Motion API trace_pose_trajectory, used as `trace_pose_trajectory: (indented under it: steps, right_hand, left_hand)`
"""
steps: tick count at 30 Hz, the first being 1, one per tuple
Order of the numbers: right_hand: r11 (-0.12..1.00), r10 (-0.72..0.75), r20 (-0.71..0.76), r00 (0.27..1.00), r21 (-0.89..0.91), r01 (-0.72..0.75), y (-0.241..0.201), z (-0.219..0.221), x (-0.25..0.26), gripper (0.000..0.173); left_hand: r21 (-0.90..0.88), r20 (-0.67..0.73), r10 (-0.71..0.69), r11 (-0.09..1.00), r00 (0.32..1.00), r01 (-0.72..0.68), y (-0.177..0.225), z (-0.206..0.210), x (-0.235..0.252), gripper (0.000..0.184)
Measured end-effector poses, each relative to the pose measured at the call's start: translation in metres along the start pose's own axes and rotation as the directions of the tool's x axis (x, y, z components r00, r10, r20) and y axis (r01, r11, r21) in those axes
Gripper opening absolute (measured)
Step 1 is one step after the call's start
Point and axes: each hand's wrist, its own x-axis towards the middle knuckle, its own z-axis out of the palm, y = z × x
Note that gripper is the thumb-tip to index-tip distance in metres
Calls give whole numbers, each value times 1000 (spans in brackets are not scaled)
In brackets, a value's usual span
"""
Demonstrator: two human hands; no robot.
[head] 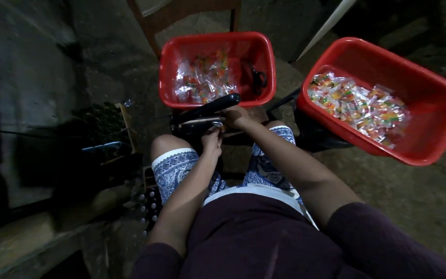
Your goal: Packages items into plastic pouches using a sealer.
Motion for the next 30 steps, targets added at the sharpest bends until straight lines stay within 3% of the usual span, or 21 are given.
trace_pose_trajectory:
  steps: [7, 19, 23, 25, 27, 30]
  right_hand:
    - [994, 97, -50, 994, -45, -99, -18, -2, -16, 26]
    - [995, 28, -167, 986, -89, -44, -12, 0, -18, 26]
    - [996, 79, -317, 945, 65, -62, -8, -52, -30, 31]
    - [992, 47, -453, 890, 126, 12, -12, -85, -36, 29]
    - [959, -59, -540, 840, 202, 197, -26, -106, -46, 33]
    - [950, -229, -365, 902, 119, 289, -47, -104, -52, 41]
  left_hand:
    - [22, 7, -31, 999, 999, 31, -3, 2, 1, 19]
    - [17, -22, -32, 999, 999, 33, -1, 7, 2, 17]
    - [7, -18, -45, 999, 999, 45, 1, 8, 0, 20]
    - [4, -16, -36, 999, 999, 36, 0, 8, 1, 20]
    - [4, -18, -38, 999, 999, 38, 0, 8, 1, 21]
    - [12, -18, -44, 999, 999, 44, -2, 7, 2, 21]
